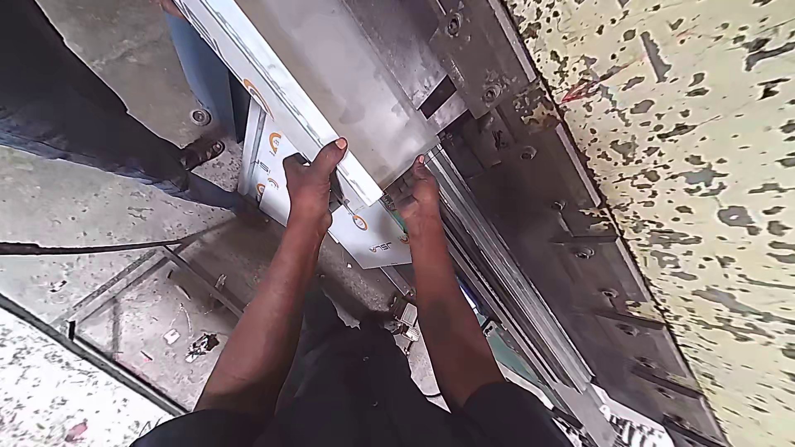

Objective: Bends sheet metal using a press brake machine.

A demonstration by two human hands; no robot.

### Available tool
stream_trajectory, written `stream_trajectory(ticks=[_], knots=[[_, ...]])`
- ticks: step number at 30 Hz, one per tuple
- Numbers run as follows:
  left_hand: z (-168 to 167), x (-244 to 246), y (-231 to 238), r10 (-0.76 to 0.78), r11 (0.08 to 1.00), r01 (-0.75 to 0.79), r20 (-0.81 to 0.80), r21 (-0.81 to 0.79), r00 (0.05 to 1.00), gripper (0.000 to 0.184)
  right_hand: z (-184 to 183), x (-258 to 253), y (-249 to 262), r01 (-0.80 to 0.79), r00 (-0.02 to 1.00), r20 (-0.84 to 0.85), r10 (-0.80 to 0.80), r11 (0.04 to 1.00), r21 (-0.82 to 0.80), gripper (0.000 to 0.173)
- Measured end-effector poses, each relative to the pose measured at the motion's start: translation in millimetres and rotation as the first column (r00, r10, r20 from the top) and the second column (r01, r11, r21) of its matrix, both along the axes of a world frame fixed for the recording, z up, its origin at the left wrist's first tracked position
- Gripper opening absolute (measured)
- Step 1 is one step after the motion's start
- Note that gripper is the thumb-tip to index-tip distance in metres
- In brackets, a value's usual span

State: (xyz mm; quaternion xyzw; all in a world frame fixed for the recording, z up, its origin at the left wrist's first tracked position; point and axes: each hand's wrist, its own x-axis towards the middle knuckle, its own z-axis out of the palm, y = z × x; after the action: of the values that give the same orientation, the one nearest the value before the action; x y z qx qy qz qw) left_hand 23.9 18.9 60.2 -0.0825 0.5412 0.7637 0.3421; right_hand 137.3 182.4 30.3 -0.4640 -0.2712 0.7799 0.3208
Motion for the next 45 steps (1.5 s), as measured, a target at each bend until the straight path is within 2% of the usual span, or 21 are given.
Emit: stream_trajectory(ticks=[7,11,14,20,24,33,45], knots=[[0,2,2,0.024,1.0,-0.024,-0.003,0.008,1.0,0.075,1,-1,1,0.004,1.0,0.023,-0.004,1.0,-0.007,0.046],[0,1,2,0.029,0.999,-0.029,0.01,0.035,1.0,0.077,3,-3,0,0.009,1.0,0.024,-0.009,1.0,0.003,0.043],[1,1,2,0.047,0.997,-0.046,-0.017,0.065,0.999,0.073,2,-3,1,-0.004,1.0,0.027,0.003,1.0,0.012,0.045],[1,2,3,0.045,0.999,-0.046,0.004,0.027,0.999,0.083,-1,-3,3,-0.021,0.999,0.051,0.019,1.0,0.021,0.049],[4,2,3,0.049,0.998,-0.049,0.003,0.034,0.999,0.077,-2,-3,3,-0.006,0.999,0.045,0.005,1.0,0.023,0.045],[2,3,3,0.054,0.998,-0.053,-0.015,0.044,0.998,0.084,-5,-1,6,0.009,1.0,0.01,-0.009,1.0,0.007,0.044],[10,3,3,0.064,0.997,-0.063,-0.024,0.046,0.998,0.084,-5,0,7,-0.015,1.0,-0.012,0.015,1.0,0.011,0.046]])
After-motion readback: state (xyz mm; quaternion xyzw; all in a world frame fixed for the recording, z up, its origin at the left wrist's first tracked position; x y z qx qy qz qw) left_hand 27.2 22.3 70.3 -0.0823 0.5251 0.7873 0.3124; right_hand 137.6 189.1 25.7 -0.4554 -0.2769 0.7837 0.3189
